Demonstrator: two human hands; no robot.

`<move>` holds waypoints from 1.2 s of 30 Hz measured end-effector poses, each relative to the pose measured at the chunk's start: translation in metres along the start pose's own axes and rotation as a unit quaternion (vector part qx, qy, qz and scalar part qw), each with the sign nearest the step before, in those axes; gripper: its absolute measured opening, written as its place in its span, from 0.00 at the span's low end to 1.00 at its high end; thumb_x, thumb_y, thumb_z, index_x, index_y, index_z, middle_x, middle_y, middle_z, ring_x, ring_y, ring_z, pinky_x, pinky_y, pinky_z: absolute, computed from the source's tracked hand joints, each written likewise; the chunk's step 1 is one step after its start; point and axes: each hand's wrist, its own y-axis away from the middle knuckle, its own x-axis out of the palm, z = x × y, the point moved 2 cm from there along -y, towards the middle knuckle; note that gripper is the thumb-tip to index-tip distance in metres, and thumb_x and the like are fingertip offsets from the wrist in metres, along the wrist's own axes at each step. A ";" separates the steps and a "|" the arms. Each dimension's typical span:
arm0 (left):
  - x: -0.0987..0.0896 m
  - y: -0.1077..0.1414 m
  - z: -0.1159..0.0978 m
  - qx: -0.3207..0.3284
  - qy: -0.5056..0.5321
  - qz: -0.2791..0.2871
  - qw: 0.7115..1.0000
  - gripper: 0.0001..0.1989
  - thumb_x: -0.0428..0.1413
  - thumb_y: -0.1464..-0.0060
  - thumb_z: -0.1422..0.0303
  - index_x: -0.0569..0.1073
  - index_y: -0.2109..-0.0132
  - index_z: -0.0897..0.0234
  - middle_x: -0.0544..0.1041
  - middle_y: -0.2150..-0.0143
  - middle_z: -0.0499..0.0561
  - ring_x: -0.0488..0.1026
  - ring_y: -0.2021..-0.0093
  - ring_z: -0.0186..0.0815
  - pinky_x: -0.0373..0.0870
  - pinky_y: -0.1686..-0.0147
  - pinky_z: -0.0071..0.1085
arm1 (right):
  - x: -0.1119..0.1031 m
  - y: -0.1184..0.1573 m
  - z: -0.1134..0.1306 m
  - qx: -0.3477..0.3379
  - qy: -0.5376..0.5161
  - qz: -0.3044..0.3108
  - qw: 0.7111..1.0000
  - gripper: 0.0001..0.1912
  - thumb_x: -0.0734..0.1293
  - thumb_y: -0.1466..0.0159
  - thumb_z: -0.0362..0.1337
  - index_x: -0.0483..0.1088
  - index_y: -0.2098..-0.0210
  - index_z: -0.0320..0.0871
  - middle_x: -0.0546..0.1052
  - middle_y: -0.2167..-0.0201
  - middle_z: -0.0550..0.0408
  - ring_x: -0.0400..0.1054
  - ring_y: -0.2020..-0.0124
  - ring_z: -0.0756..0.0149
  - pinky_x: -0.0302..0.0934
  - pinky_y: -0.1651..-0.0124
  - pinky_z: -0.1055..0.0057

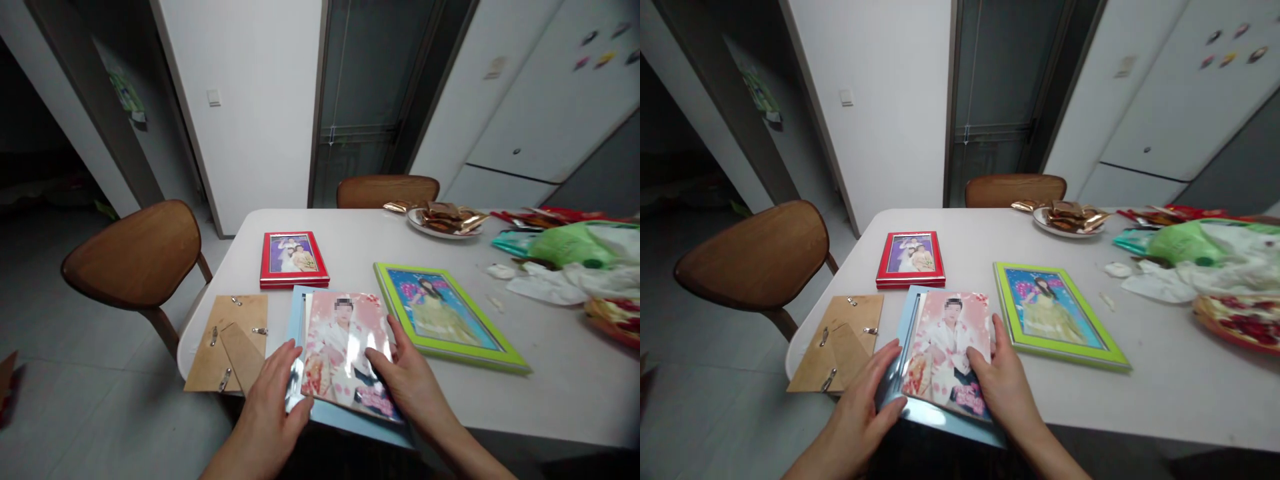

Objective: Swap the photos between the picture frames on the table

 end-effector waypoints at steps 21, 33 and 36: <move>0.024 0.006 -0.002 0.131 -0.244 0.086 0.957 0.32 0.54 0.60 0.74 0.57 0.45 0.66 0.59 0.42 0.60 0.56 0.44 0.46 0.61 0.49 0.45 | -0.001 -0.016 0.013 -0.094 0.334 0.106 0.932 0.26 0.56 0.44 0.37 0.56 0.47 0.33 0.73 0.62 0.42 0.68 0.64 0.60 0.58 0.63 0.69; 0.022 -0.009 -0.011 0.118 -0.196 0.172 0.958 0.22 0.49 0.58 0.80 0.65 0.54 0.60 0.61 0.44 0.57 0.56 0.44 0.47 0.50 0.49 0.56 | 0.015 -0.020 0.007 -0.223 0.505 0.027 0.833 0.13 0.59 0.44 0.37 0.68 0.60 0.42 0.67 0.61 0.47 0.58 0.61 0.58 0.54 0.60 0.65; 0.021 -0.013 -0.015 0.107 -0.205 0.181 0.956 0.20 0.49 0.58 0.80 0.66 0.55 0.60 0.62 0.44 0.57 0.56 0.44 0.45 0.50 0.48 0.55 | 0.016 -0.026 0.007 -0.220 0.511 0.023 0.831 0.13 0.59 0.44 0.38 0.68 0.60 0.44 0.66 0.55 0.47 0.57 0.57 0.55 0.54 0.60 0.62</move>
